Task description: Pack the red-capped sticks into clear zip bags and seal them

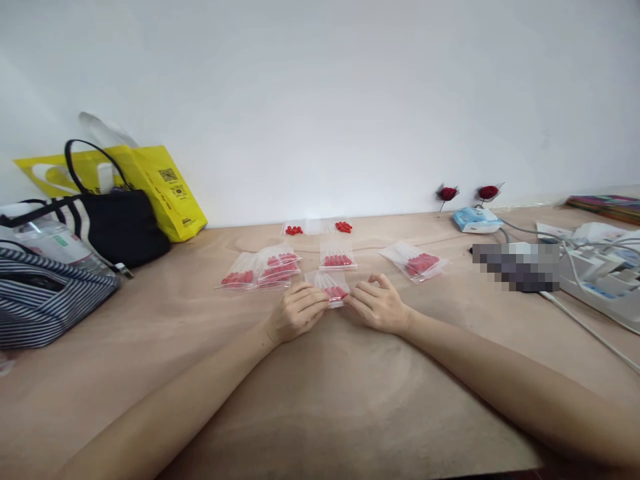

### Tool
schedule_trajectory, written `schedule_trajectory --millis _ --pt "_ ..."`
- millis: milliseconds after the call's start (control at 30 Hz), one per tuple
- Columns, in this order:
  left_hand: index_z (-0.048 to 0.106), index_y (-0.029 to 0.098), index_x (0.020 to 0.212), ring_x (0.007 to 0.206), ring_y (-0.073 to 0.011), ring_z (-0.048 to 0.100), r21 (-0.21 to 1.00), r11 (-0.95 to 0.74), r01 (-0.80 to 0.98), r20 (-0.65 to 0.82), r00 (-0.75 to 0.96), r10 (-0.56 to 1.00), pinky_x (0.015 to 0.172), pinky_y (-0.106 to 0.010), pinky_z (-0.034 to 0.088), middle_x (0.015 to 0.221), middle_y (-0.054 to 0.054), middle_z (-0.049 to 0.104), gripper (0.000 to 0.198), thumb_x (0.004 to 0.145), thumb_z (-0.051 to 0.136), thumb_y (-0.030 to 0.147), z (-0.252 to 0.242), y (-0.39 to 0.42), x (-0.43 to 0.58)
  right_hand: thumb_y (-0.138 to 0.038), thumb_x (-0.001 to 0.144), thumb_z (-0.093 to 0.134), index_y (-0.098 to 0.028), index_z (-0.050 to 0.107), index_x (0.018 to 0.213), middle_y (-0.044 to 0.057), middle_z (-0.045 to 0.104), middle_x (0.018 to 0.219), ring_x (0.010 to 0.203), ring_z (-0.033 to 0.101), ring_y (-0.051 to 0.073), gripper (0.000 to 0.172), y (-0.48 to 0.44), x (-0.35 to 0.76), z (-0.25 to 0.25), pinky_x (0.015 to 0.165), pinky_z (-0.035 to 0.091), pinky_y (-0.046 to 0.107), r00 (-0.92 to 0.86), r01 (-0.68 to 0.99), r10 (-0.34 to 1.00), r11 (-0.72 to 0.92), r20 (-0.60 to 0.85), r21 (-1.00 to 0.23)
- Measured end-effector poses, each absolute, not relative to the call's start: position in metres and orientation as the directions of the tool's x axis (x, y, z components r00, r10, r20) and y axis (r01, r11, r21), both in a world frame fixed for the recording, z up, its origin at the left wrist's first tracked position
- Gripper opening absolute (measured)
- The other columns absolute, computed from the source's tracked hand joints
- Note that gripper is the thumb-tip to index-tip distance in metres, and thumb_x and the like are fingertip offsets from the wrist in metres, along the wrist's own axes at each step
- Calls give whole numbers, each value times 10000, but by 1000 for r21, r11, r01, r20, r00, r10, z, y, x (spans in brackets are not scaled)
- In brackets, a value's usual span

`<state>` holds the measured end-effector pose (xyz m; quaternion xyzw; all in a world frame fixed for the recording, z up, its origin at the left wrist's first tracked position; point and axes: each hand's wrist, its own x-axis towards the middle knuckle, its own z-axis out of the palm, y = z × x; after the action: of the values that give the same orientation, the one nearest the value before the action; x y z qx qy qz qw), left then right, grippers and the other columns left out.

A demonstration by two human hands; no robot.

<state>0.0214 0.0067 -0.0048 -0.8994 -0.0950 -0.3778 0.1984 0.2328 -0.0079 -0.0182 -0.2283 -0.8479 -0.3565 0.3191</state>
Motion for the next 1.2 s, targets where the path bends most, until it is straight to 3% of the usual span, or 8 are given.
schedule_trajectory --millis 300,500,767,1067,1200 --pt "564 148 775 672 -127 603 -338 -867 366 737 676 -2 632 -268 501 732 -18 665 57 784 556 93 -2 3 18 -114 839 408 -172 558 750 -21 533 609 641 444 91 184 -8 246 -21 749 247 319 -717 608 189 641 670 470" --pt "556 158 750 634 -112 581 -324 -869 374 746 666 8 603 -244 487 690 -1 645 64 784 558 103 -1 2 21 -140 832 464 -182 571 840 -21 608 711 713 496 95 116 -8 239 -18 758 275 313 -674 593 117 674 729 440" --pt "552 153 718 599 -106 557 -335 -860 384 721 692 28 574 -240 465 663 -3 627 84 791 551 112 -3 2 24 -110 823 426 -171 564 741 -25 587 638 655 483 92 172 -8 229 -17 724 276 314 -686 576 54 650 726 496" --pt "532 147 671 572 -106 519 -350 -842 410 713 700 44 545 -229 424 605 3 579 133 802 553 148 -3 2 17 -112 820 452 -178 550 730 -34 547 607 617 452 82 148 -8 246 -23 740 256 308 -665 615 167 676 728 406" --pt "565 135 788 522 -105 485 -402 -815 418 648 759 69 470 -217 365 570 6 538 91 841 492 146 -4 0 14 -123 833 433 -168 547 690 -23 526 587 588 418 88 188 -10 248 -20 698 264 294 -659 617 193 691 727 377"
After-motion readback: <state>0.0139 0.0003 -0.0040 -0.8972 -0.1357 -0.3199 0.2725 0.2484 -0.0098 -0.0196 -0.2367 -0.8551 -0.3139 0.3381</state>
